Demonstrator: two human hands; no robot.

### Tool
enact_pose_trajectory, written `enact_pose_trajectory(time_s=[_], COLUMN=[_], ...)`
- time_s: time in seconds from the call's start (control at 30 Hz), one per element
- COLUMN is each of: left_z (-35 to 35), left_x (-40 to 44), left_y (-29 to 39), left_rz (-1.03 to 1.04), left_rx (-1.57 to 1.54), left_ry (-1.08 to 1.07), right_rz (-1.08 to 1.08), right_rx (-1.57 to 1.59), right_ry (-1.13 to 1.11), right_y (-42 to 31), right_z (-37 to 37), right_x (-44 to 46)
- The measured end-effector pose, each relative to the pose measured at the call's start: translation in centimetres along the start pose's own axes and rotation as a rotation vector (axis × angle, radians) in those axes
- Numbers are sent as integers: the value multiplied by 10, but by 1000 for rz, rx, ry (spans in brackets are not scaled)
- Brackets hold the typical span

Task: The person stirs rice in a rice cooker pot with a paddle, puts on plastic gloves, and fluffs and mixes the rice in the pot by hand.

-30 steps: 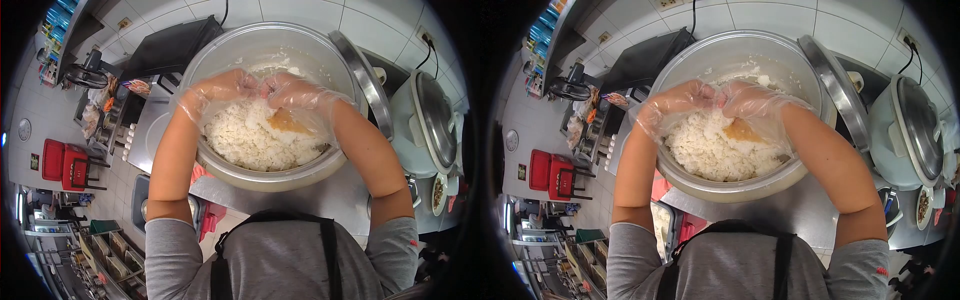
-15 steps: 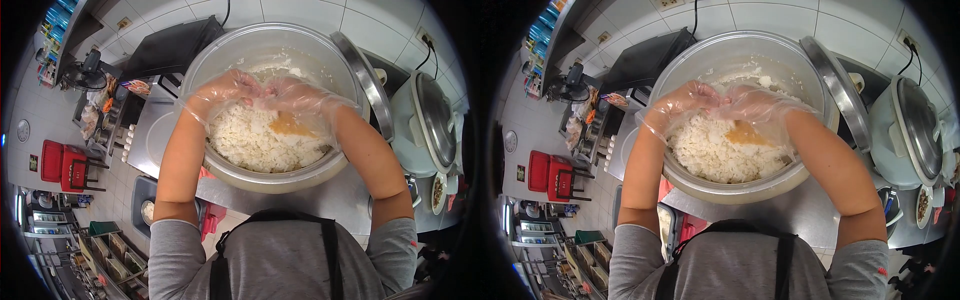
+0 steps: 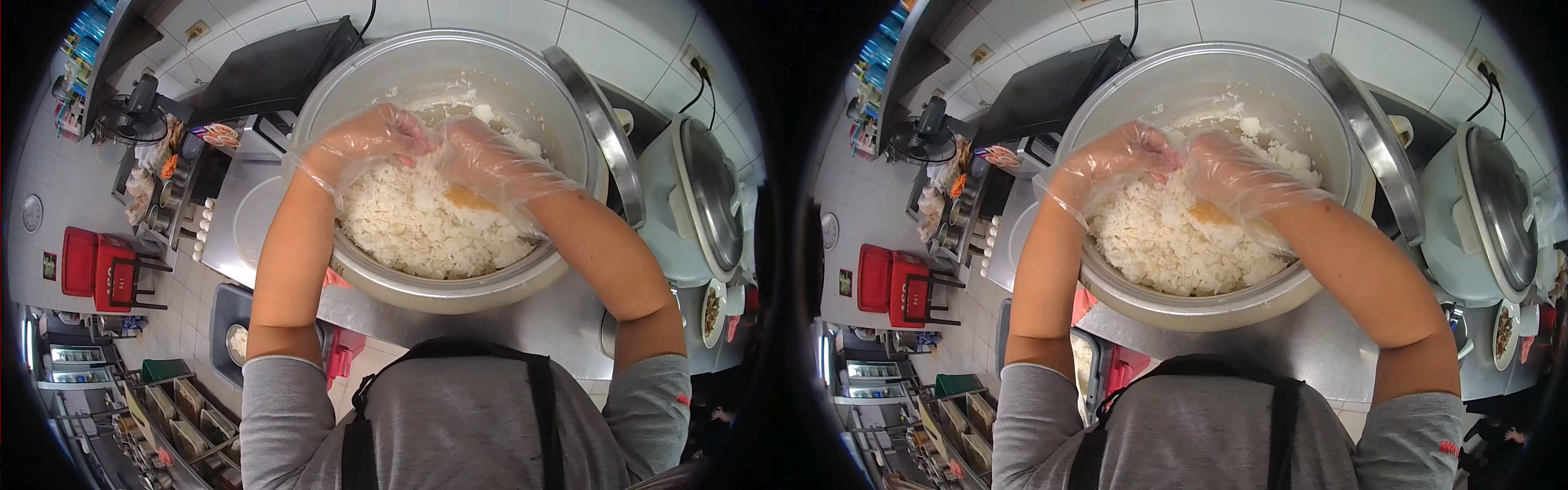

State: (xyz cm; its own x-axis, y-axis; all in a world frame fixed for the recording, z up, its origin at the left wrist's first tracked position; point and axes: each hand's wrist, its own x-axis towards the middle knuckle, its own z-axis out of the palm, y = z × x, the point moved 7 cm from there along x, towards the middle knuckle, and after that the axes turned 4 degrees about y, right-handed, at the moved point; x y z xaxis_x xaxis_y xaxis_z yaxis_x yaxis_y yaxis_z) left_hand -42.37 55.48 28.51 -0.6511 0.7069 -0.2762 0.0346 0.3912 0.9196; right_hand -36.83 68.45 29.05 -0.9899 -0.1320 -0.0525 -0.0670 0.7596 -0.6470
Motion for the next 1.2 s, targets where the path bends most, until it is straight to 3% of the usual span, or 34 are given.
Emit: enact_pose_trajectory(time_s=[0.27, 0.37, 0.53, 0.63, 0.67, 0.77, 0.83, 0.97, 1.07, 1.2], left_z=[12, 18, 17, 19, 21, 19, 15, 10, 12, 7], left_x=[0, 1, -3, -2, -1, 6, 8, 3, -2, -1], left_y=[9, 12, 18, 15, 15, 9, 6, 5, 12, 12], left_rz=[33, -21, 73, -52, -9, 92, 126, 78, 5, 13], left_rx=[-17, 83, 142, 57, 92, 195, 257, 164, 155, 112], left_ry=[94, 89, 53, 105, 71, -4, -16, 30, 47, 82], right_rz=[41, 75, -46, -59, -66, -69, -72, -65, 60, 61], right_rx=[114, 175, 307, 360, 382, 348, 329, 274, 92, -104], right_ry=[91, -146, -116, -163, -185, -259, -184, -109, -266, -225], right_y=[15, 20, 32, 32, 32, 24, 32, 32, 0, 14], right_z=[-19, -11, -9, -6, -5, -14, -22, -29, -32, -18], right_x=[10, 17, 25, 27, 27, 20, 19, 12, -17, -10])
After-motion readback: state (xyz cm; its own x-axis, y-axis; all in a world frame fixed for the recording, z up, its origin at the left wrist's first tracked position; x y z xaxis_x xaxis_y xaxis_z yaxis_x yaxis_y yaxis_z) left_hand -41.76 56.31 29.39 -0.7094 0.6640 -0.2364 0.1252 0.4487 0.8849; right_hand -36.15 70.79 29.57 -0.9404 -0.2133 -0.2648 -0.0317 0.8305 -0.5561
